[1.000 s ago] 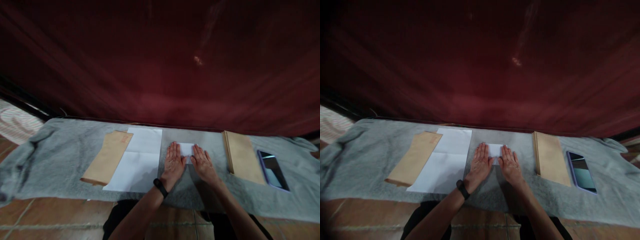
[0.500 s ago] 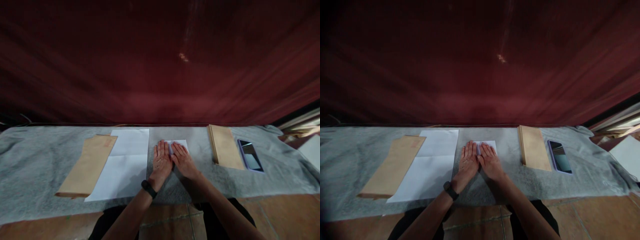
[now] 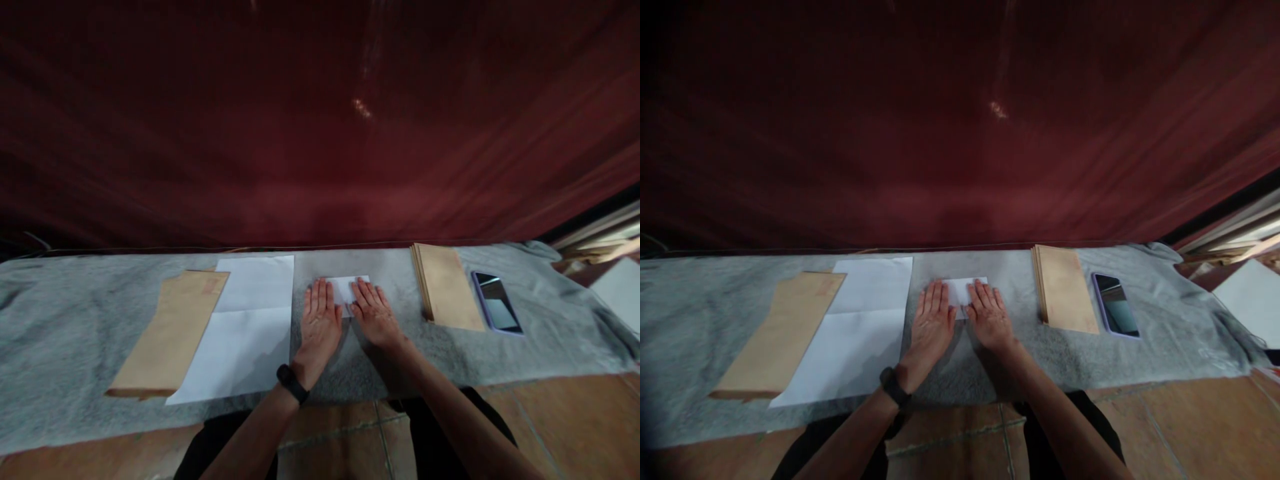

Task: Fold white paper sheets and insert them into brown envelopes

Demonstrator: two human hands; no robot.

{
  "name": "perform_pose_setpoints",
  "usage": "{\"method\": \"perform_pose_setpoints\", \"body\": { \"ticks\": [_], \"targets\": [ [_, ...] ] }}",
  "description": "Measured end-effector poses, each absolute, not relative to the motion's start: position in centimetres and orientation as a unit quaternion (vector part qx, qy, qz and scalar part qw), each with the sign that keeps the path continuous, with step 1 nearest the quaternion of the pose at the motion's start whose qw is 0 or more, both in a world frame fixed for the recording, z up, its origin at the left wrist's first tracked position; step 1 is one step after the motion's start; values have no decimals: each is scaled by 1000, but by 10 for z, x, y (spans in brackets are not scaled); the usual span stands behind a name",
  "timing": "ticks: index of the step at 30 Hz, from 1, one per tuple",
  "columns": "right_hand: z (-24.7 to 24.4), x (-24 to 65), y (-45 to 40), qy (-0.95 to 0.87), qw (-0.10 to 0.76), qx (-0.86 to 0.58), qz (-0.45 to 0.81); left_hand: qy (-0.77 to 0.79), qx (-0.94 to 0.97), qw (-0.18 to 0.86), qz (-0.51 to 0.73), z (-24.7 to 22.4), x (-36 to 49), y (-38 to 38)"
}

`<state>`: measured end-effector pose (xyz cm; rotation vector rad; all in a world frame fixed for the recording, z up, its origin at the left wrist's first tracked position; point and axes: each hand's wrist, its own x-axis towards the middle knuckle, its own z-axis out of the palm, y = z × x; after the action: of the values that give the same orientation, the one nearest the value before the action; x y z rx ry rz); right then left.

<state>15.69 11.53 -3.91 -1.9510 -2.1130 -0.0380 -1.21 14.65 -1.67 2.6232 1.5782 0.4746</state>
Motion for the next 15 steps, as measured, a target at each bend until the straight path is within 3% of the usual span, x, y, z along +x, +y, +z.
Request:
{"method": "perform_pose_setpoints", "body": {
  "ticks": [5, 15],
  "targets": [
    [-37, 157, 116, -732, 110, -673, -7, 423, 894, 34, 144, -19, -6, 120],
    [-33, 177, 110, -712, 100, -695, -11, 462, 878, 33, 117, -18, -13, 116]
  ]
}}
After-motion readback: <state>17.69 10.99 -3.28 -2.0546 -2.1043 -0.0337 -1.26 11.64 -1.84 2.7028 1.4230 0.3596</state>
